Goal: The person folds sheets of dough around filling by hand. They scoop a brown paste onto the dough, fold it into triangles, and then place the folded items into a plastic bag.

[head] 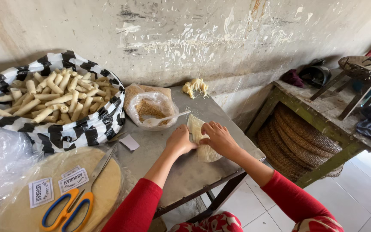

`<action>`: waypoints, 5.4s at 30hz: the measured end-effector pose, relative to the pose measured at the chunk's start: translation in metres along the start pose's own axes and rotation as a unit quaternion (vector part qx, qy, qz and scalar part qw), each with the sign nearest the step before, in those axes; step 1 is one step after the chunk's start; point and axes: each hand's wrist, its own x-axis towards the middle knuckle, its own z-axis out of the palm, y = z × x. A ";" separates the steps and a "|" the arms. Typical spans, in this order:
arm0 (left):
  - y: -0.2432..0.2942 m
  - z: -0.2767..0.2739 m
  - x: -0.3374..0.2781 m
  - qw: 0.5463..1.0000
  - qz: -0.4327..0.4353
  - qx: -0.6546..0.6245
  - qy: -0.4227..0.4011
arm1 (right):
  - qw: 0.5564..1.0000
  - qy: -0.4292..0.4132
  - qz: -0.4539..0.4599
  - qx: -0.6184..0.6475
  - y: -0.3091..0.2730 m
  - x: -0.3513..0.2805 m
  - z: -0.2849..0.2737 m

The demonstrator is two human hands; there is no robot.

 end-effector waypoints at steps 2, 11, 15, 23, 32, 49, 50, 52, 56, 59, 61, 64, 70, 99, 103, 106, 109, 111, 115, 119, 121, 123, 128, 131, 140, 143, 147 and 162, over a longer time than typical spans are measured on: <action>-0.001 0.003 0.002 1.000 0.009 -0.008 0.008 | 0.999 0.024 -0.014 -0.032 0.002 0.010 0.001; -0.003 0.004 0.002 1.000 0.014 -0.009 0.011 | 0.997 0.034 0.029 -0.070 0.018 0.072 0.012; 0.000 0.000 -0.001 1.000 0.003 -0.010 0.003 | 0.995 0.068 0.026 -0.064 0.031 0.099 0.029; -0.001 -0.001 0.000 1.000 0.017 -0.012 0.011 | 0.987 0.123 -0.018 0.101 0.056 0.096 0.023; -0.006 0.002 0.005 1.000 0.015 -0.020 -0.008 | 0.987 -0.055 -0.075 0.133 0.029 0.008 0.002; -0.009 0.003 0.007 1.000 0.007 -0.012 -0.023 | 0.975 -0.210 -0.015 -0.066 0.068 0.056 0.011; -0.008 0.003 0.006 1.000 0.004 -0.012 -0.024 | 0.976 -0.205 -0.012 -0.072 0.068 0.053 0.010; -0.007 0.002 0.007 1.000 0.005 -0.010 -0.023 | 0.979 -0.190 -0.024 -0.067 0.071 0.050 0.000; -0.005 0.001 0.004 1.000 0.011 -0.003 -0.022 | 0.990 -0.107 -0.083 0.039 0.060 0.038 -0.024; -0.002 -0.003 0.003 1.000 -0.003 -0.006 -0.025 | 0.989 -0.087 -0.095 0.078 0.033 0.023 -0.022; -0.002 -0.002 0.000 1.000 -0.005 -0.005 -0.026 | 0.991 -0.082 -0.075 0.074 0.018 0.015 -0.015; -0.001 -0.005 -0.001 1.000 0.004 0.003 -0.021 | 0.997 -0.037 -0.044 0.048 0.009 0.013 -0.011; -0.002 -0.003 0.001 1.000 0.000 -0.009 -0.024 | 1.000 0.014 -0.007 -0.004 0.020 0.044 0.005; -0.007 -0.001 0.004 1.000 0.012 -0.011 -0.015 | 0.986 -0.152 -0.054 0.049 0.056 0.039 0.004; -0.009 0.003 0.008 1.000 0.026 -0.004 -0.014 | 0.982 -0.167 -0.021 -0.086 0.050 0.046 -0.007; -0.012 0.006 0.010 1.000 0.020 -0.014 -0.014 | 0.972 -0.182 0.011 -0.151 0.046 0.046 -0.009; -0.013 0.008 0.011 0.999 0.028 -0.019 -0.007 | 0.976 -0.163 0.035 -0.143 0.050 0.038 -0.008; -0.012 0.006 0.010 1.000 0.022 -0.017 -0.008 | 0.983 -0.131 0.052 -0.120 0.061 0.026 -0.006; -0.009 0.002 0.005 0.999 0.031 0.007 -0.008 | 0.997 0.035 0.066 -0.035 0.098 0.026 -0.006; -0.003 0.006 0.000 0.998 0.036 0.051 -0.001 | 0.969 0.218 0.097 0.057 0.129 0.086 0.004; -0.001 0.009 -0.004 0.996 0.051 0.076 0.018 | 0.954 0.249 0.151 0.075 0.143 0.110 0.021; -0.002 0.011 -0.009 0.992 0.083 0.085 0.051 | 0.946 0.235 0.206 0.093 0.151 0.124 0.049; -0.002 0.005 -0.006 0.995 0.065 0.065 0.027 | 0.924 0.010 0.336 0.182 0.196 0.140 0.062; -0.002 0.010 -0.009 0.996 0.062 0.058 0.030 | 0.883 -0.015 0.378 0.276 0.206 0.138 0.063; -0.005 0.007 -0.008 0.996 0.083 0.026 0.036 | 0.901 0.056 0.344 0.260 0.212 0.135 0.058; -0.006 0.005 -0.008 0.997 0.073 0.009 0.023 | 0.890 0.084 0.338 0.296 0.214 0.130 0.060; -0.006 0.002 -0.008 0.998 0.067 0.006 0.014 | 0.879 0.102 0.332 0.326 0.215 0.126 0.061; -0.001 -0.006 -0.011 0.992 0.051 -0.078 0.085 | 0.831 0.194 0.315 0.415 0.207 0.076 0.064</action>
